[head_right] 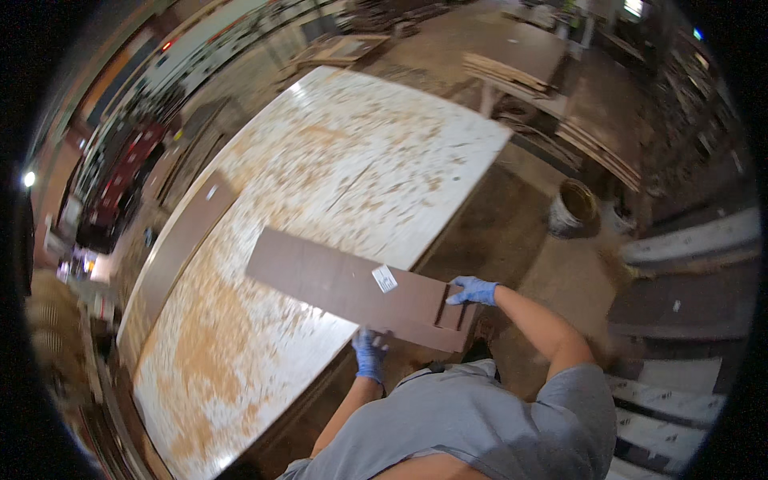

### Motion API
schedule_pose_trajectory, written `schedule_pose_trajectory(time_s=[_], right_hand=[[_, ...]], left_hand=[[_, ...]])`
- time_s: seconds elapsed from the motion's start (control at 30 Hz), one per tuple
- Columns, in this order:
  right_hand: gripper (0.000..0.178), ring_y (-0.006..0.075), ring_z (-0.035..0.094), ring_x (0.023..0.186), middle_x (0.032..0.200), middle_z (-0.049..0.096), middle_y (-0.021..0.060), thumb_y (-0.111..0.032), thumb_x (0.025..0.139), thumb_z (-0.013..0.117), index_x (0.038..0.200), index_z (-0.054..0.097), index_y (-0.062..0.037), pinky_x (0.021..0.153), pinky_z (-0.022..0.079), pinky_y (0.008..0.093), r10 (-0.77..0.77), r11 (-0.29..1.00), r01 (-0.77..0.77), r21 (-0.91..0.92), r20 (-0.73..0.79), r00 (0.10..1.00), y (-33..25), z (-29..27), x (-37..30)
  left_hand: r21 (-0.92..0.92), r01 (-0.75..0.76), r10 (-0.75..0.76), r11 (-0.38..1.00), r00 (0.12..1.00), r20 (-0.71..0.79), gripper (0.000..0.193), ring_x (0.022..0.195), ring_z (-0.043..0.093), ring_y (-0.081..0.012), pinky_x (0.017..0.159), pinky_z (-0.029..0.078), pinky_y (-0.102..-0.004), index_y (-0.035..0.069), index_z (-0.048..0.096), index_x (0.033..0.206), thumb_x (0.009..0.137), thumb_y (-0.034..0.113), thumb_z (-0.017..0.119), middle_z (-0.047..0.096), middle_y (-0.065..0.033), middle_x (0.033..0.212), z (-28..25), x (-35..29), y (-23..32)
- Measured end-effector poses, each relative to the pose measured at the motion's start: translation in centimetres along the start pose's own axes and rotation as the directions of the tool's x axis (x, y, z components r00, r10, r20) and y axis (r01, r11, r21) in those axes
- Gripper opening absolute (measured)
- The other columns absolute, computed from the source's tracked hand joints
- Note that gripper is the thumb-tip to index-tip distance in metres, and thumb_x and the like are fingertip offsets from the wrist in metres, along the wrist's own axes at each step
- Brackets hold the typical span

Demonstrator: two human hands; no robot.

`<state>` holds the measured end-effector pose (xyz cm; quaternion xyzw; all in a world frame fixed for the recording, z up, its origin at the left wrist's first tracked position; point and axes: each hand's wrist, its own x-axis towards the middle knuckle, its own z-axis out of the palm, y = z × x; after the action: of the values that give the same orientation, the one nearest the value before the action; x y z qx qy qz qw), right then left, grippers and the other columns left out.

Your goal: The person applies adhesive labels to multiple brown wood panels in a workshop. They peel labels from a roll and press them onto each panel, then move the labeled panels to a stack on a nearby table.

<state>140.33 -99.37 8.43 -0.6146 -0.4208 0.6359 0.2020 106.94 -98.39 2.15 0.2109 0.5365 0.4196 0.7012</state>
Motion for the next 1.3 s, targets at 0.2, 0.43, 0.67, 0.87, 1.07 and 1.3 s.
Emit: schedule_pose_trajectory(time_s=[0.2, 0.43, 0.67, 0.87, 1.07, 1.3], right_hand=[[0.071, 0.0215, 0.047, 0.115, 0.122, 0.054, 0.0100, -0.032, 0.068, 0.079, 0.127, 0.049, -0.0050, 0.096, 0.038, 0.0311, 0.064, 0.997, -0.068, -0.032, -0.109, 0.992, 10.3, -15.7, -10.0], [0.069, 0.0248, 0.051, 0.112, 0.119, 0.056, 0.0125, -0.034, 0.069, 0.076, 0.126, 0.049, -0.0057, 0.096, 0.038, 0.0332, 0.026, 0.984, -0.047, -0.172, -0.118, 0.993, 7.0, -29.7, -17.2], [0.070, 0.0271, 0.051, 0.108, 0.115, 0.055, 0.0161, -0.047, 0.073, 0.070, 0.121, 0.048, -0.0019, 0.091, 0.040, 0.0351, 0.058, 0.935, -0.053, -0.352, 0.005, 0.998, 4.6, -42.9, -11.4], [0.087, 0.0300, 0.039, 0.125, 0.134, 0.041, 0.0200, -0.050, 0.072, 0.069, 0.134, 0.035, -0.0001, 0.103, 0.031, 0.0336, -0.003, 0.877, -0.015, -0.481, -0.035, 0.999, 0.6, -54.8, -3.1], [0.086, 0.0288, 0.035, 0.128, 0.137, 0.038, 0.0184, -0.047, 0.074, 0.070, 0.137, 0.032, -0.0020, 0.105, 0.029, 0.0345, 0.054, 0.958, -0.004, -0.288, 0.166, 0.985, -3.9, -64.5, 4.2], [0.086, 0.0311, 0.031, 0.130, 0.142, 0.031, 0.0190, -0.050, 0.075, 0.066, 0.139, 0.030, -0.0056, 0.107, 0.026, 0.0363, 0.019, 0.913, 0.054, -0.404, 0.175, 0.984, -4.3, -74.8, 15.0]], left_hand=[[-0.082, 0.329, -0.302, 0.941, 0.923, 0.238, 0.060, 0.094, 0.054, -0.0195, 0.081, 0.044, -0.0438, 0.018, 0.050, 0.114, 0.076, 0.065, 0.054, 0.054, -0.0019, 0.107, 13.5, 2.0, -1.7], [-0.086, 0.001, 0.015, 0.996, 0.982, 0.189, 0.076, 0.106, 0.048, -0.0270, 0.083, 0.047, -0.0457, 0.011, 0.026, 0.130, 0.074, 0.029, 0.073, 0.045, -0.0116, 0.118, 31.3, 3.3, -8.1], [0.001, -0.261, 0.259, 0.965, 0.960, 0.105, 0.082, 0.109, 0.045, -0.0247, 0.089, 0.045, -0.0413, 0.008, 0.018, 0.132, 0.073, 0.011, 0.074, 0.042, -0.0141, 0.121, 45.2, 9.4, -5.7], [-0.138, -0.189, 0.189, 0.972, 0.982, -0.008, 0.087, 0.110, 0.043, -0.0237, 0.092, 0.042, -0.0405, 0.009, 0.015, 0.135, 0.073, 0.017, 0.075, 0.040, -0.0137, 0.123, 53.2, 18.8, -6.4], [-0.173, -0.219, 0.211, 0.960, 0.975, -0.063, 0.091, 0.114, 0.040, -0.0248, 0.095, 0.038, -0.0397, 0.008, 0.010, 0.137, 0.074, 0.024, 0.075, 0.036, -0.0152, 0.127, 61.7, 22.1, -4.2], [0.067, -0.385, 0.389, 0.921, 0.920, -0.055, 0.110, 0.127, 0.028, -0.0270, 0.099, 0.033, -0.0381, 0.010, -0.006, 0.143, 0.070, 0.013, 0.076, 0.021, -0.0183, 0.140, 68.5, 26.9, -6.3]])
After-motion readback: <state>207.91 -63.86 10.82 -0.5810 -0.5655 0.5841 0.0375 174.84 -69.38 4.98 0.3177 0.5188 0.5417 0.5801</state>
